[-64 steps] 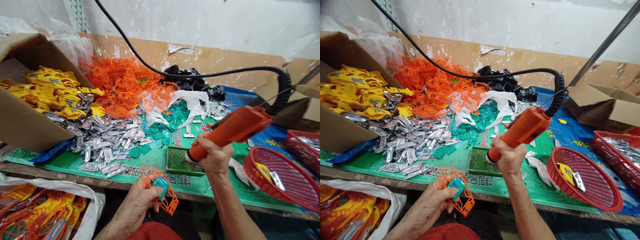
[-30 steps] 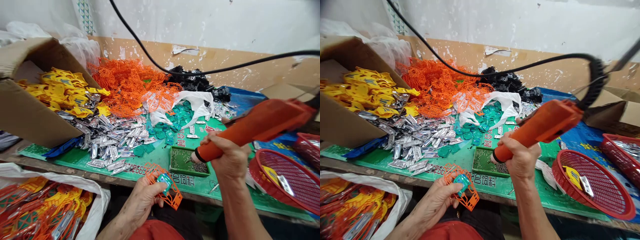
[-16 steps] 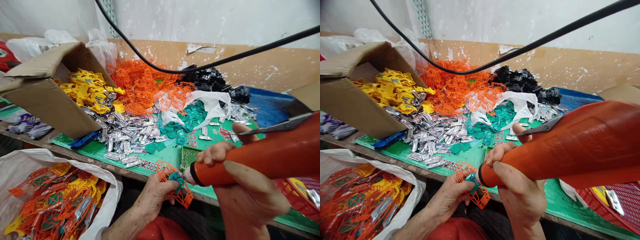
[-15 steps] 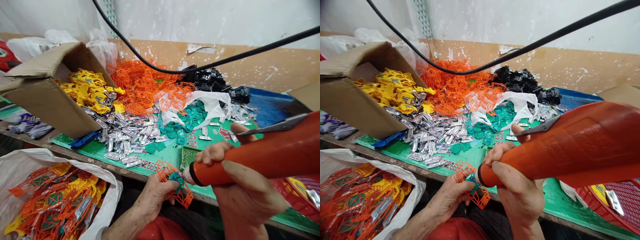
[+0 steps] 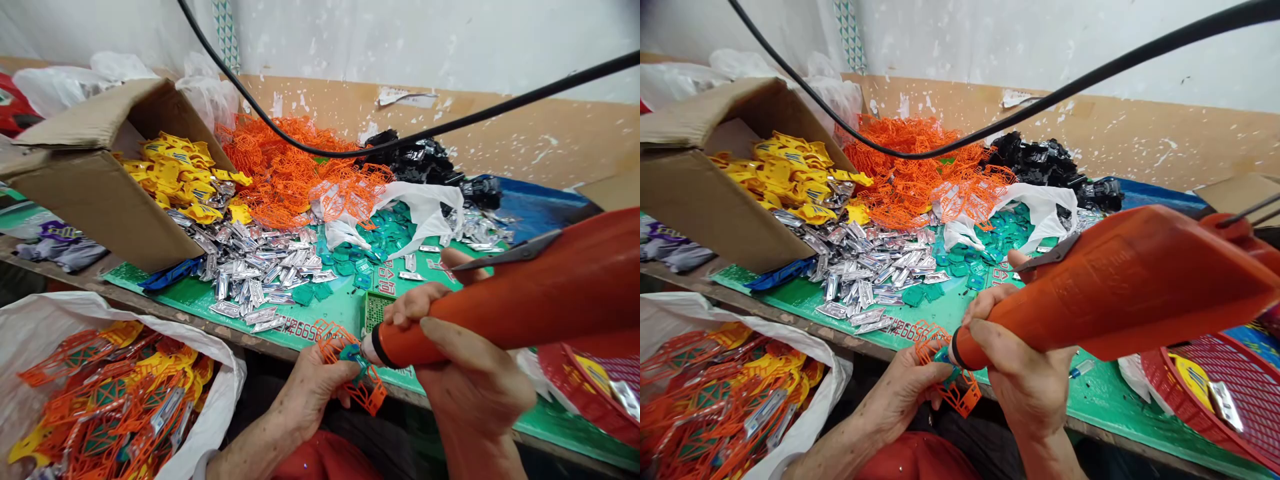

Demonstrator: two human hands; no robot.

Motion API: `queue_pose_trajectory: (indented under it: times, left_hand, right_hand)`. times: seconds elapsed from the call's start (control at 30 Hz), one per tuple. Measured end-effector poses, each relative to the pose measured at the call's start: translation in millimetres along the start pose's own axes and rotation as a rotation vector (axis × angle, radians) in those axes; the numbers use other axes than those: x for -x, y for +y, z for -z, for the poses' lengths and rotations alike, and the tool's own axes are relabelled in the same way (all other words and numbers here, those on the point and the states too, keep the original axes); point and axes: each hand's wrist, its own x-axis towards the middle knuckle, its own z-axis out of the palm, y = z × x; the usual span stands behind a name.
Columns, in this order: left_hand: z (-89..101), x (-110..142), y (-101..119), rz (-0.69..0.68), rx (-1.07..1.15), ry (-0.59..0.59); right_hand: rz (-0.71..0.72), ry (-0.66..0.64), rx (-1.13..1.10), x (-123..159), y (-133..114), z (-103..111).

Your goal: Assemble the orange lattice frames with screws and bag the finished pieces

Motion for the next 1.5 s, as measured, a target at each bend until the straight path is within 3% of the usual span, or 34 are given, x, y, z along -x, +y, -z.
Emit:
queue_pose_trajectory:
  times: [0.23, 0.53, 0.73, 0.9, 1.07, 1.23, 1.5]
  left_hand:
    - [-4.3, 0.1, -0.1, -0.005, -0.088, 0.045]
    - [-6.3, 0.3, -0.9, -0.036, -0.173, 0.039]
    - [-5.6, -0.7, 1.6, -0.024, -0.17, 0.034]
    - [0.6, -0.2, 1.8, 0.002, -0.118, 0.037]
    - [6.5, -2.8, -2.4, 0.024, -0.004, 0.033]
    - [2.8, -4.9, -0.6, 0.049, 0.008, -0.011]
    - [2.0, -0.6, 4.6, 0.066, -0.014, 0.032]
  right_hand:
    - [-0.037, 0.063, 0.053, 5.4, 1.7, -0.4]
    - [-0.019, -0.057, 0.174, 17.7, 15.9, 19.1]
    - [-0.007, -0.074, 0.101, 15.0, 8.7, 15.2]
    - [0.112, 0.078, 0.002, -12.8, -4.4, 20.6]
    - [0.236, 0.332, 0.114, -46.7, 9.0, 48.1]
    - [0.236, 0.355, 0.218, -54.6, 31.5, 66.2]
    - [0.226, 0.357, 0.254, -54.0, 41.7, 71.4]
